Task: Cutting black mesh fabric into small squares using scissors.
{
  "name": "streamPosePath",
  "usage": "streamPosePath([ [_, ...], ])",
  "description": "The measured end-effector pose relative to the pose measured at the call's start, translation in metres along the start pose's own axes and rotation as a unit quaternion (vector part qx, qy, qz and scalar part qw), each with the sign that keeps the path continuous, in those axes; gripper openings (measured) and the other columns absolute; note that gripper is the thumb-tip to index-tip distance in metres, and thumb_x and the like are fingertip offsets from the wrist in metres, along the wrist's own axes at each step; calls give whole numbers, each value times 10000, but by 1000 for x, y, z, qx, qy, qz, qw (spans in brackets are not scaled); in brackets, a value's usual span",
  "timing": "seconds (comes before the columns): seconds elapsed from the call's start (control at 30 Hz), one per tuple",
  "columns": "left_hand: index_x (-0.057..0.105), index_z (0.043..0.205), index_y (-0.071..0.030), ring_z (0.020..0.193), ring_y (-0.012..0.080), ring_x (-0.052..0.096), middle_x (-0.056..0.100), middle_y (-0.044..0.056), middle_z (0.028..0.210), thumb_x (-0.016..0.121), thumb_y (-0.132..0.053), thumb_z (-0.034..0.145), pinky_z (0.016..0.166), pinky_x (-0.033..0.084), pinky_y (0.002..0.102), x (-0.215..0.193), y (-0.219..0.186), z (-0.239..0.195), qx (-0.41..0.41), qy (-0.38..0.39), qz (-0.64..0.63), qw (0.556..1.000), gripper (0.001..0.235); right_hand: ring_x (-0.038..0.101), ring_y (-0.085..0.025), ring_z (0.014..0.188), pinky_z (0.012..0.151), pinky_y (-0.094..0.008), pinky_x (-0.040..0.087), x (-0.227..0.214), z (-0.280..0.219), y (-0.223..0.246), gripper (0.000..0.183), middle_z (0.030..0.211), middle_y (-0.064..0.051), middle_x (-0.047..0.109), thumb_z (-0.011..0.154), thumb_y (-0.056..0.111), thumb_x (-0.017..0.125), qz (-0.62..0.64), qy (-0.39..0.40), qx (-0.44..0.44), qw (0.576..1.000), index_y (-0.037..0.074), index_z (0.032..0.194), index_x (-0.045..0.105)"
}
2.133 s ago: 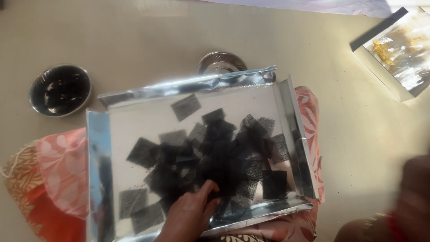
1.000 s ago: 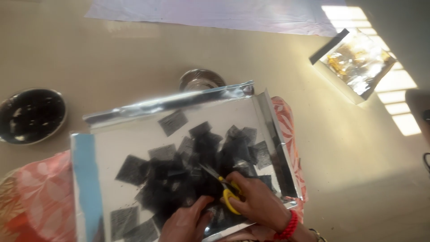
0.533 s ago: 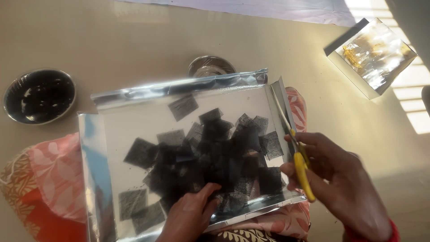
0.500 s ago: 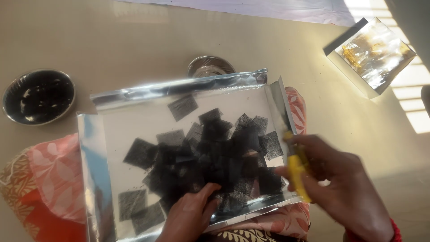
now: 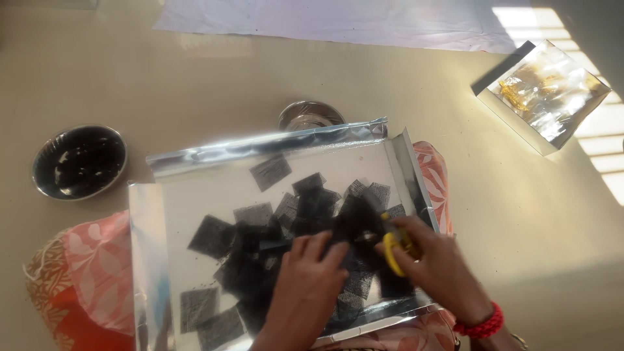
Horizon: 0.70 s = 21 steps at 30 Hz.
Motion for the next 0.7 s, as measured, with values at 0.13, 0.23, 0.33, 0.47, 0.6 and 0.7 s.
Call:
streamPosePath([
  [0.13,677,1276,-112,1388,524,341,412,309,1574,756,-133,712,1020,299,726,21,-3,7,63,36,16,997,571,608,-186,452,458,-354,464,-21,5,8,460,550,-104,648,853,325,770,-75,-32,142,987,113,1252,682],
  [0.23,700,1145,-51,1343,429,455,502,266,1438,690,-15,751,1009,396,598,25,-3,9,75,44,107,990,396,697,-191,438,459,-351,520,-20,0,-13,448,555,-111,715,868,318,722,-20,0,196,980,124,1265,647],
  [0.33,676,1164,9,1236,356,559,611,201,1339,647,-5,802,1007,485,437,20,0,11,-3,81,61,995,363,662,-163,455,465,-337,511,-12,-8,-31,416,569,-85,692,836,321,723,-41,26,120,992,107,1193,695],
  [0.47,695,1178,-100,1047,273,705,743,128,1123,585,-135,962,897,564,386,-19,-10,22,-186,70,-44,979,245,575,-210,484,492,-394,434,-14,-17,-37,445,573,-116,621,847,342,762,-60,72,104,990,105,1217,693],
  [0.6,623,1374,-224,1067,239,773,764,97,1185,508,-277,1045,943,635,383,-48,-6,32,-381,54,-192,903,352,567,-228,511,507,-412,437,-26,-18,-27,444,596,-130,629,851,348,759,-52,54,111,991,116,1223,689],
  [0.7,529,1412,-144,1238,316,558,623,145,1341,619,-339,967,1044,457,531,-40,18,29,-221,-21,16,975,494,611,-204,519,526,-376,502,-27,-20,-28,444,625,-115,671,850,323,749,-44,29,94,994,94,1222,672],
])
Point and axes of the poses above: each hand's wrist, its own z-axis towards the middle knuckle, its own x-axis out of the palm, y = z × x, the point moved 1 cm from there along z, towards the middle knuckle
